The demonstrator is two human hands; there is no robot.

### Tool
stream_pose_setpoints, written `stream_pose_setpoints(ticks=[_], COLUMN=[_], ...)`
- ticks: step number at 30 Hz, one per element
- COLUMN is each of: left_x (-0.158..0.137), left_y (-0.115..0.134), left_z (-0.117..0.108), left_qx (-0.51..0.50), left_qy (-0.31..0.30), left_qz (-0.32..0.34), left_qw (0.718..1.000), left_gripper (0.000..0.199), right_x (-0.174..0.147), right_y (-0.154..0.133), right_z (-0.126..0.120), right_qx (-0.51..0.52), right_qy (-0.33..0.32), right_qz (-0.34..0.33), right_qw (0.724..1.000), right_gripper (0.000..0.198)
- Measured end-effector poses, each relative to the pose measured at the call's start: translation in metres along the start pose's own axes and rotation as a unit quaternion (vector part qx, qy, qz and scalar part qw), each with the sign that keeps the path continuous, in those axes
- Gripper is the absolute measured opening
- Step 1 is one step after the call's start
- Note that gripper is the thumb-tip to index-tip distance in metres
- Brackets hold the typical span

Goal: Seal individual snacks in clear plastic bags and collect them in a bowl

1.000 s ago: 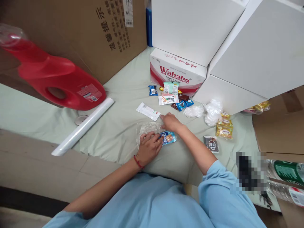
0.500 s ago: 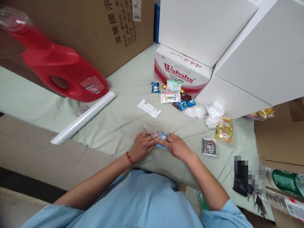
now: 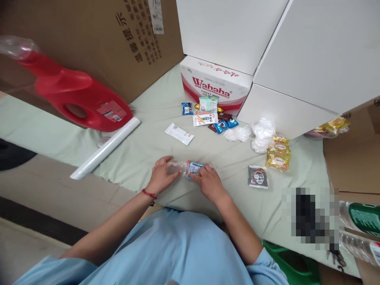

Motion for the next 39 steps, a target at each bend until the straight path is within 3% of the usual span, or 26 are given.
stream_pose_setpoints(ticks=[3, 5, 8, 10, 13, 14, 16, 18, 20, 22, 24, 30, 33, 35, 39], left_x=[-0.015, -0.022, -0.028, -0.033, -0.040, -0.043, -0.048, -0.051, -0.052, -0.051, -0.052, -0.055, -0.055, -0.057, -0.078], left_y=[0.035, 0.061, 0.091, 0.097, 0.090, 0.088, 0.084, 0.082, 0.082, 0.083, 0.083, 0.078, 0.079, 0.079, 0.062], left_z=[0.002, 0.008, 0.034, 0.051, 0.064, 0.066, 0.070, 0.073, 0.075, 0.077, 0.077, 0.081, 0.083, 0.078, 0.048], left_qx=[-0.049, -0.078, -0.055, -0.005, 0.061, 0.076, 0.097, 0.111, 0.122, 0.129, 0.137, 0.171, 0.174, 0.164, 0.096], left_qy=[0.011, 0.015, -0.047, -0.078, -0.072, -0.068, -0.063, -0.059, -0.057, -0.059, -0.066, -0.083, -0.108, -0.125, -0.159], left_qz=[0.045, 0.087, 0.164, 0.195, 0.223, 0.235, 0.256, 0.268, 0.274, 0.278, 0.279, 0.275, 0.283, 0.286, 0.330], left_qw=[0.998, 0.993, 0.984, 0.978, 0.970, 0.967, 0.960, 0.955, 0.952, 0.950, 0.948, 0.942, 0.937, 0.936, 0.926], left_gripper=[0.004, 0.009, 0.019, 0.024, 0.029, 0.031, 0.034, 0.034, 0.032, 0.032, 0.032, 0.039, 0.036, 0.034, 0.033], right_x=[0.001, 0.001, -0.005, -0.016, -0.041, -0.050, -0.068, -0.085, -0.088, -0.079, -0.069, -0.043, -0.008, 0.016, 0.037], right_y=[0.001, 0.001, 0.002, 0.004, 0.015, 0.024, 0.052, 0.073, 0.078, 0.073, 0.068, 0.063, 0.039, 0.022, -0.003], right_z=[0.001, 0.002, 0.001, -0.003, -0.009, -0.011, -0.011, -0.010, -0.010, -0.008, -0.008, -0.029, -0.038, -0.035, -0.023], right_qx=[0.012, 0.022, 0.056, 0.109, 0.236, 0.271, 0.282, 0.212, 0.126, 0.092, 0.121, 0.259, 0.202, 0.140, 0.061], right_qy=[0.001, 0.008, 0.033, 0.052, 0.083, 0.105, 0.170, 0.233, 0.256, 0.244, 0.232, 0.222, 0.200, 0.150, 0.081], right_qz=[-0.001, -0.002, -0.004, -0.016, -0.030, 0.002, 0.140, 0.289, 0.345, 0.323, 0.288, 0.285, 0.244, 0.231, 0.215], right_qw=[1.000, 1.000, 0.998, 0.992, 0.968, 0.957, 0.934, 0.904, 0.894, 0.910, 0.921, 0.896, 0.927, 0.951, 0.971], right_gripper=[0.049, 0.048, 0.043, 0.041, 0.036, 0.033, 0.031, 0.036, 0.044, 0.045, 0.034, 0.027, 0.019, 0.020, 0.017])
Point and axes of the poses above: each hand's wrist, its own x-axis towards the middle knuckle, its own z-axis out of the palm, y = z × x, the point moved 7 cm from there along x, towards the middle knuckle, and after that the axes turned 8 degrees about -x, right-handed, at the moved point
